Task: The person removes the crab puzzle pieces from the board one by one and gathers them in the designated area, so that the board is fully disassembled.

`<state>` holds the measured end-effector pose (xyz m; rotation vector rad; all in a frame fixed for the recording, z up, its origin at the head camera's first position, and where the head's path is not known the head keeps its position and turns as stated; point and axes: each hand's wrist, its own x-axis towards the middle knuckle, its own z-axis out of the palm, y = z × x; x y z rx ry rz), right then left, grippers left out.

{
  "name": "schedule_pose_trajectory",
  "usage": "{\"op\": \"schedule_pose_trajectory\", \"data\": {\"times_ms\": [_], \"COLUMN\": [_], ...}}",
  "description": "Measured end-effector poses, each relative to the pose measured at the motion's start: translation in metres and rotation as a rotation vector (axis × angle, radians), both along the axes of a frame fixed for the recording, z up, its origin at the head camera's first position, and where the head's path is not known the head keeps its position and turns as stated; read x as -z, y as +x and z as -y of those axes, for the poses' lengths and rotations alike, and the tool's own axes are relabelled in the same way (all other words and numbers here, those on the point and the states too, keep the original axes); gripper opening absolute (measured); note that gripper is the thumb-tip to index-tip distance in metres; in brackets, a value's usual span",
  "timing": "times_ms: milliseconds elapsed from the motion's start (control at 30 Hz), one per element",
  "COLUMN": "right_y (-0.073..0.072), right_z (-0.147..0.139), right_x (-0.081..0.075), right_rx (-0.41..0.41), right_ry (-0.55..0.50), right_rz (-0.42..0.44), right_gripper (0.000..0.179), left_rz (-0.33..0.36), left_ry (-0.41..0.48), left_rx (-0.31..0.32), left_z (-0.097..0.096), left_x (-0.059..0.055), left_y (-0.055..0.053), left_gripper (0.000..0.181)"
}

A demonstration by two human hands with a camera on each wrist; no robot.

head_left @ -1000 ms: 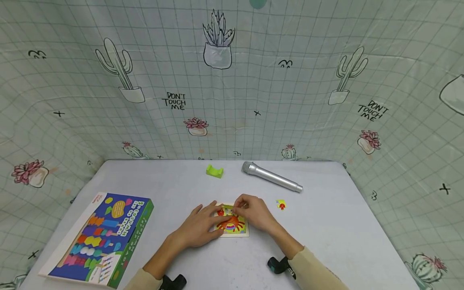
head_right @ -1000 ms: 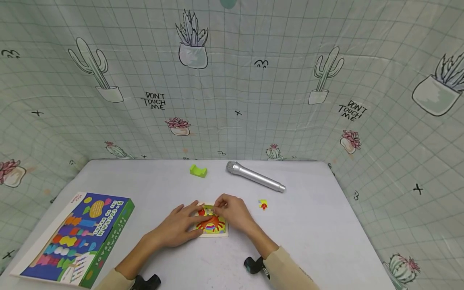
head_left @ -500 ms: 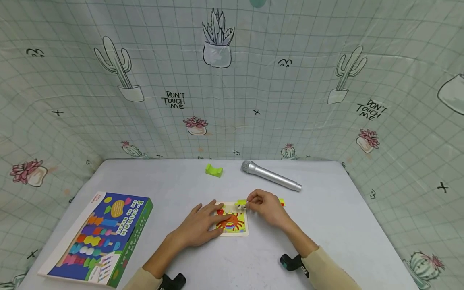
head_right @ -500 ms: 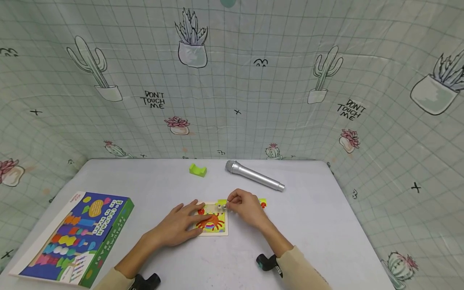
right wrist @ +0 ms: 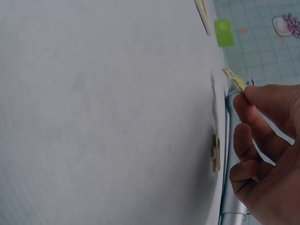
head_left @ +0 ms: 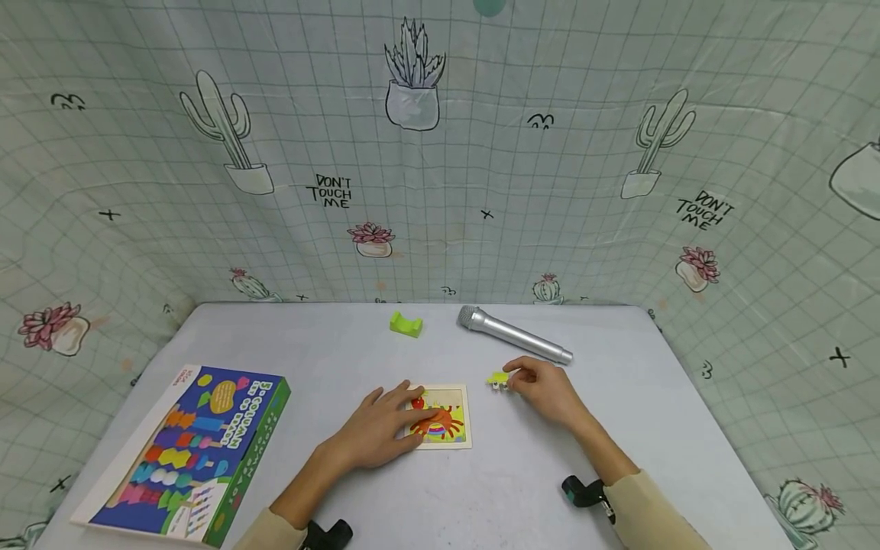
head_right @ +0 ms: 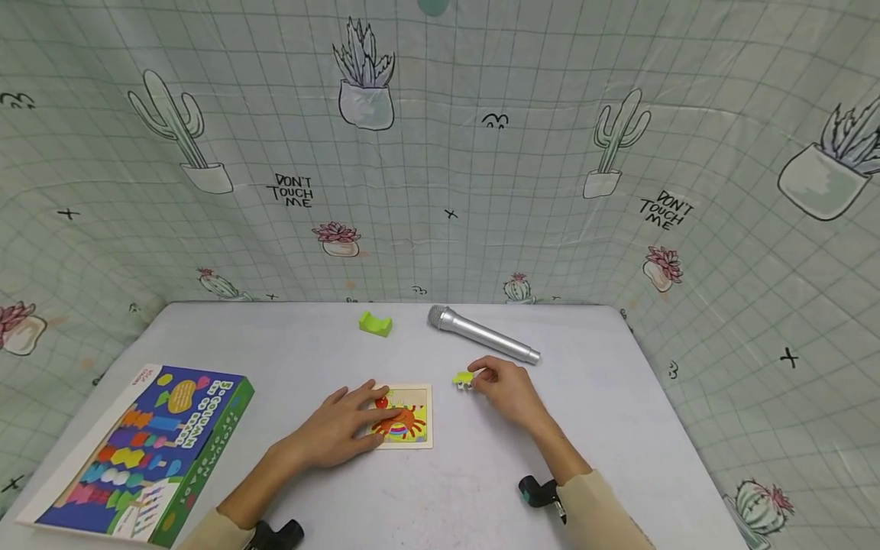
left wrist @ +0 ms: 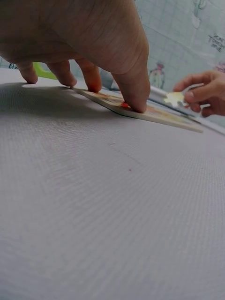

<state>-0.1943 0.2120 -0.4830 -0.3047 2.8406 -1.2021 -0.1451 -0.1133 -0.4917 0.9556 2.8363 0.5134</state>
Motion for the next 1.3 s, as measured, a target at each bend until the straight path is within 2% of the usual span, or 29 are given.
{"op": "schedule_pose_trajectory", "data": {"times_ms": [300,767,1067,1300], "right_y": [-0.002,-0.005,-0.006,-0.008], "right_z": [-0.01,-0.016,-0.018,-0.021], "right_x": [0.004,0.007,0.009,0.008], "right_rx": [-0.028,-0.061,-0.079,-0.106], "right_ry": [0.128,0.166,0.181,0.222], "right_rz": [-0.035,-0.042,-0.113,-0.11], "right_gripper": [0.018,0.02,0.02,0.02], "left_rz": [0.001,-0.008,-0.015,-0.014], "left_ry": [-0.002,0.002,0.002,-0.008], "left_rx": [0.0,0.003,0.003,0.003], "left_z": [0.0,0.0,0.0,0.0], "left_x": [0.001,0.0,0.0,-0.001], "left_y": [0.0,0.0,0.001,0.0], "left_gripper": [0.045,0.045,0.045,0.046]}}
